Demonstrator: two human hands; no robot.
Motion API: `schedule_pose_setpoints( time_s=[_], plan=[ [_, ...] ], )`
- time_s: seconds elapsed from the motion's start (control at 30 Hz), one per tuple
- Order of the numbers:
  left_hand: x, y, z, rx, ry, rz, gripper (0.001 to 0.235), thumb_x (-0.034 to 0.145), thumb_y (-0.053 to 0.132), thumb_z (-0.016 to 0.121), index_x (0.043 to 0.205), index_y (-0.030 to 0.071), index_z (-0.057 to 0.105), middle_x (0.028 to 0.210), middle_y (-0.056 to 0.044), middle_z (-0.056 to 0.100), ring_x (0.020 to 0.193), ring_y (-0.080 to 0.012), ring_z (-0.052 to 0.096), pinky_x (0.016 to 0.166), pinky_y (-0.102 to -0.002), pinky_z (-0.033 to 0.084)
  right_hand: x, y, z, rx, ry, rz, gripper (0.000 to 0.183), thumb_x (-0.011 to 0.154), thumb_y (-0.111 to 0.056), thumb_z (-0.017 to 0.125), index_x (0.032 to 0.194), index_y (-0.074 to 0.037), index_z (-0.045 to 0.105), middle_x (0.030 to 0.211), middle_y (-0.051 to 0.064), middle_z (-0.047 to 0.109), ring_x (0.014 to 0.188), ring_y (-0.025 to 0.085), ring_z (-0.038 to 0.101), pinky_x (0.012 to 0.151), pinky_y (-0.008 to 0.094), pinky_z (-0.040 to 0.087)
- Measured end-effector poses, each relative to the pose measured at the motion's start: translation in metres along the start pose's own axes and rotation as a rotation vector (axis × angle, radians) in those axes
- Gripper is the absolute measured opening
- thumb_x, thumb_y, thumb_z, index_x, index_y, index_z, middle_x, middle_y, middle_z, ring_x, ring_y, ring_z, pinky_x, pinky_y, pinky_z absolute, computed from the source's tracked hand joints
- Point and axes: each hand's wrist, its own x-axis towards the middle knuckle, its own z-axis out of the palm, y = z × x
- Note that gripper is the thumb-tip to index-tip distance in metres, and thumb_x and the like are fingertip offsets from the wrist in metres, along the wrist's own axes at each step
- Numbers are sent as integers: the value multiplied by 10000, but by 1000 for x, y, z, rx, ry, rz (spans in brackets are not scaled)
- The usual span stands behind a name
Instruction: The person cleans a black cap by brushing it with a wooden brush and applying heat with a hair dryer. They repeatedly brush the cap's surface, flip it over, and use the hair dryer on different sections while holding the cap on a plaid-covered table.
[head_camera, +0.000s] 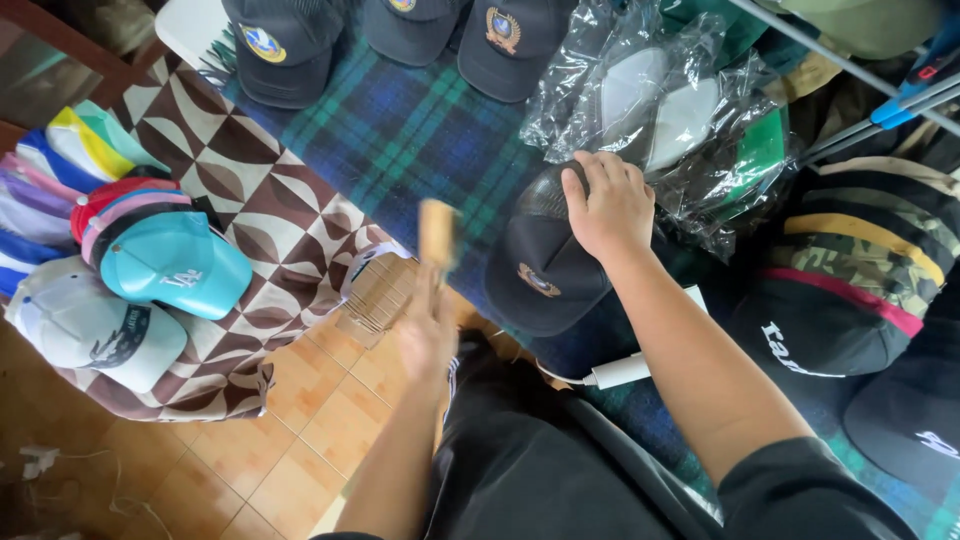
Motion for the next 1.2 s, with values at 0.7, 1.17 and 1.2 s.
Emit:
schedule_pose_setpoints(
  time_s=[0.7, 1.17, 1.2],
  plan=[
    [-96, 7, 37, 135, -462, 1427, 295, 1042, 217, 557, 1285, 55, 590, 1151, -90, 724, 961, -259, 717, 823, -339, 565, -267, 102, 81, 1565, -516, 341, 573, 963, -288, 555, 1492, -105, 431, 1372, 160, 691, 1186, 275, 711, 925, 399, 587],
    [-9, 189, 30, -4, -242, 1802, 152, 1000, 174, 634, 1054, 134, 770, 951, -9, 765, 871, -204, 737, 801, -305, 605, -259, 135, 50, 1031, -132, 736, 270, 950, -307, 605, 826, -83, 690, 539, 110, 690, 545, 249, 695, 526, 371, 545],
    [-2, 203, 24, -11, -270, 1816, 152, 1000, 174, 634, 1054, 134, 770, 951, -9, 765, 871, -204, 737, 801, -305, 605, -258, 112, 30, 1038, -110, 756, 270, 950, -307, 605, 826, -83, 690, 539, 110, 690, 545, 249, 695, 526, 371, 545]
  ],
)
